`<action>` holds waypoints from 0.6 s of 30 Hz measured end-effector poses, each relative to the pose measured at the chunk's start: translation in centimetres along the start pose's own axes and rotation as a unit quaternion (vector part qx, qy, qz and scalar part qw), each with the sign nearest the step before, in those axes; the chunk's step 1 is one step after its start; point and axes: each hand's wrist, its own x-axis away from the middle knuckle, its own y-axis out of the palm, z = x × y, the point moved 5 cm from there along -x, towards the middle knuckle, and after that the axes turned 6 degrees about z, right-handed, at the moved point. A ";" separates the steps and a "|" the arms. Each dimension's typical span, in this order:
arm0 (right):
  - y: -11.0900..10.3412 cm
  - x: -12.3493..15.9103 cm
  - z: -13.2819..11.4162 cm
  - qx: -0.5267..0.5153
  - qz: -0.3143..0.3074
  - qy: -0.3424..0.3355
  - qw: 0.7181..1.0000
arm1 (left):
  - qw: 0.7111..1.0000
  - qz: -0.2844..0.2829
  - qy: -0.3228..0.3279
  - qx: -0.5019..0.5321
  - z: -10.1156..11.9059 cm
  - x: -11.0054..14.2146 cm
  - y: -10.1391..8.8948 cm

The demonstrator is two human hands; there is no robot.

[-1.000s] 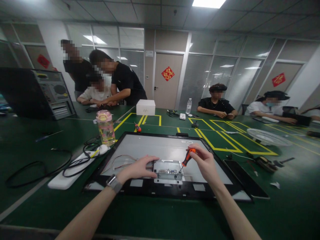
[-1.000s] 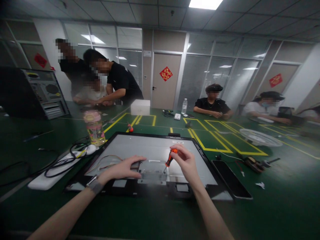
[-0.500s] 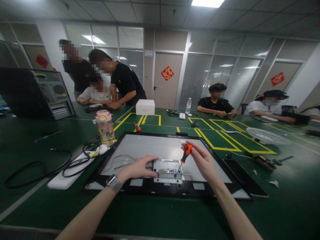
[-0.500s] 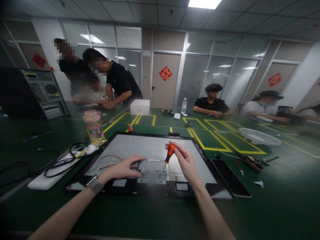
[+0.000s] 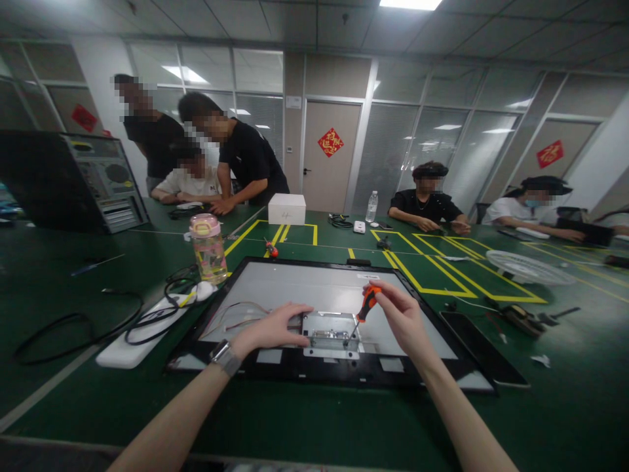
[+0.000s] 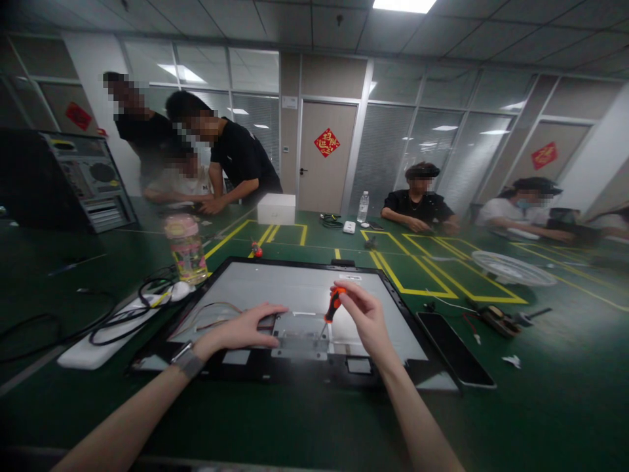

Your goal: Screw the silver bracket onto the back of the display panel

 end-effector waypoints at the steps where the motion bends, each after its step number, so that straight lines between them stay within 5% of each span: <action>1: -0.1 0.0 0.0 0.009 0.009 -0.004 1.000 | 1.000 0.000 0.002 0.000 0.1 0.0 0.0; 18: 0.5 0.1 0.2 -0.070 -0.029 0.041 0.996 | 1.000 0.002 -0.001 0.002 -0.2 -0.2 0.2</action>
